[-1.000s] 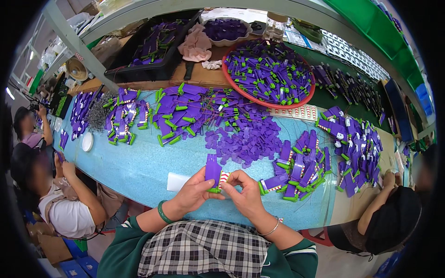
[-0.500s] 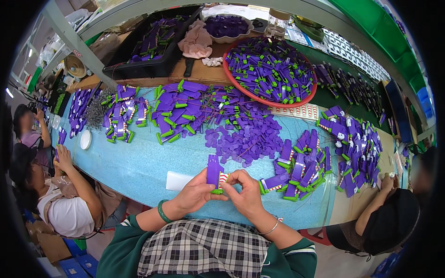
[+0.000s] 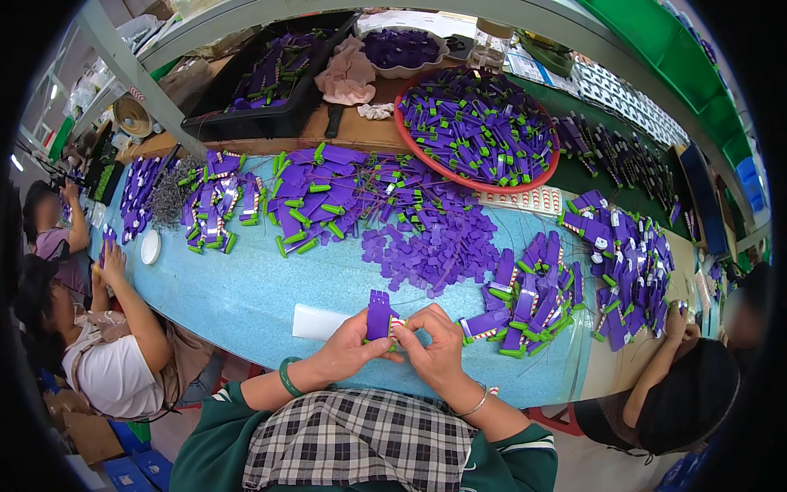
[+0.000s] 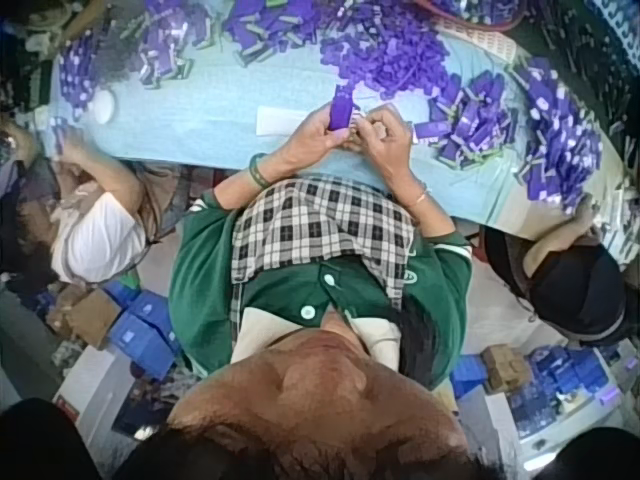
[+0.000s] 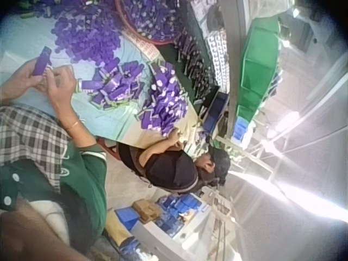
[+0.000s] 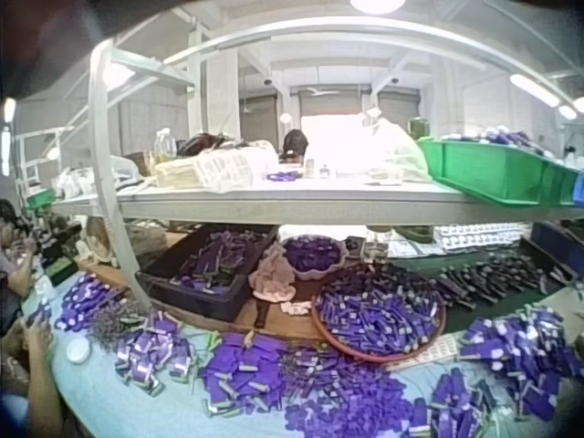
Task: The person repeatedly picks up purple and green plastic components from a table and assembles them by hand. They insert the green piece into the purple piece and place the finished unit on the table. The process is repetitive and continuous throughout the clip.
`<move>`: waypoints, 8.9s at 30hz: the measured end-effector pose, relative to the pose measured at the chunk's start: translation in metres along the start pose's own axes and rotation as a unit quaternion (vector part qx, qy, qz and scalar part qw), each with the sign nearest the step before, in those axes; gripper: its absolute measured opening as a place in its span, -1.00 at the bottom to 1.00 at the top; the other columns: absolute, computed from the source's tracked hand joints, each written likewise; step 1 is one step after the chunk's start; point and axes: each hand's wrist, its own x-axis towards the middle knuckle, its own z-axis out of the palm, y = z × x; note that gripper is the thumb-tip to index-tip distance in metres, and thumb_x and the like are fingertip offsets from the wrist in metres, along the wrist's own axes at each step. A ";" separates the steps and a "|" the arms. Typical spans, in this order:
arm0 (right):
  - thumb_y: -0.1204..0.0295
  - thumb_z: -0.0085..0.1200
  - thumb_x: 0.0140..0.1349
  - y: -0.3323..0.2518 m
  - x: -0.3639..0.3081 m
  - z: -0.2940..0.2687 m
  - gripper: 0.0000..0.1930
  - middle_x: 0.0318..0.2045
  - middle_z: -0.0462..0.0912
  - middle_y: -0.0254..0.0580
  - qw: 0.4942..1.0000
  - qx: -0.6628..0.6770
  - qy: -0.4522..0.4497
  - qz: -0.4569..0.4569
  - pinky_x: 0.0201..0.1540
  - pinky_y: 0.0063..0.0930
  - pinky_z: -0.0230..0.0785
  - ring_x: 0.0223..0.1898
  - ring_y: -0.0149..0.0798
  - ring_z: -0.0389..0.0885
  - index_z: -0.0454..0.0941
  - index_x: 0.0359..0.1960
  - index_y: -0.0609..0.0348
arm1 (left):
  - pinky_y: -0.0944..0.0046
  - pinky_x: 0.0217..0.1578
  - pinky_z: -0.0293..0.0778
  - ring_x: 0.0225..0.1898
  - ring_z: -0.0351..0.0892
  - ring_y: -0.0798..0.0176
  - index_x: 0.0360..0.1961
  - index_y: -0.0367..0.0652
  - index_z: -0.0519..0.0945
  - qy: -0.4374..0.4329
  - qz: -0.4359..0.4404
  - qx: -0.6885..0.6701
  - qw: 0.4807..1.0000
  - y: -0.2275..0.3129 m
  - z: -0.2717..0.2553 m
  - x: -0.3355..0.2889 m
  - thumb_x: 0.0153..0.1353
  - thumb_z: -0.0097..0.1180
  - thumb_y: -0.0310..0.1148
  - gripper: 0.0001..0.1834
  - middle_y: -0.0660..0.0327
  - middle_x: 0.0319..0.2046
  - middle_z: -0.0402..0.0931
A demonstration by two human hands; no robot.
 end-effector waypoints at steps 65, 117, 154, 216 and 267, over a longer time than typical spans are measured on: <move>0.64 0.07 0.16 0.002 -0.001 -0.032 -0.87 -0.31 0.54 -0.21 0.997 0.006 -0.055 -0.045 -0.19 -0.38 0.50 -0.25 -0.29 0.58 0.46 -0.25 0.28 | 0.28 -0.40 0.46 -0.41 0.55 0.17 -0.41 -0.28 0.55 0.019 0.282 0.435 0.855 0.022 0.003 0.033 -0.01 0.24 -0.61 -0.87 0.15 -0.48 0.50; 0.69 -0.03 0.17 0.023 -0.001 -0.031 -0.67 -0.23 0.40 -0.25 0.965 0.241 -0.026 0.102 -0.20 -0.54 0.60 -0.22 -0.44 0.48 0.48 0.01 0.36 | 0.13 -0.11 0.42 -0.09 0.44 0.03 -0.34 -0.17 0.59 0.003 0.296 0.820 0.490 0.067 -0.064 0.148 -0.07 0.10 -0.48 -0.81 0.09 -0.13 0.42; 0.70 0.21 -0.05 -0.009 0.003 -0.014 -0.51 -0.53 0.45 -0.28 0.996 -0.050 0.054 -0.055 -0.46 -0.53 0.29 -0.53 -0.39 0.43 0.62 -0.02 0.02 | 0.33 -0.08 0.53 -0.18 0.56 0.33 -0.14 -0.36 0.51 0.113 0.181 0.160 0.964 0.012 -0.015 0.025 0.10 0.15 -0.71 -0.72 0.18 -0.19 0.47; 0.60 0.30 -0.04 -0.037 0.026 -0.031 -0.82 -0.46 0.61 -0.19 0.996 -0.050 -0.073 -0.018 -0.41 -0.55 0.43 -0.49 -0.38 0.59 0.57 -0.37 0.30 | 0.11 -0.37 0.36 -0.42 0.50 0.01 -0.24 -0.25 0.36 -0.022 0.066 0.379 0.923 0.018 0.004 0.010 0.24 -0.05 -0.41 -0.86 0.06 -0.48 0.45; 0.56 0.13 0.14 -0.007 0.009 -0.020 -0.25 -0.25 0.54 -0.26 0.916 0.353 -0.020 0.187 -0.14 -0.52 0.40 -0.19 -0.42 0.51 0.02 0.35 0.08 | 0.32 -0.21 0.44 -0.28 0.50 0.32 -0.10 -0.24 0.53 0.110 0.192 0.333 0.917 0.013 -0.013 0.022 0.33 -0.05 -0.37 -0.78 0.21 -0.30 0.48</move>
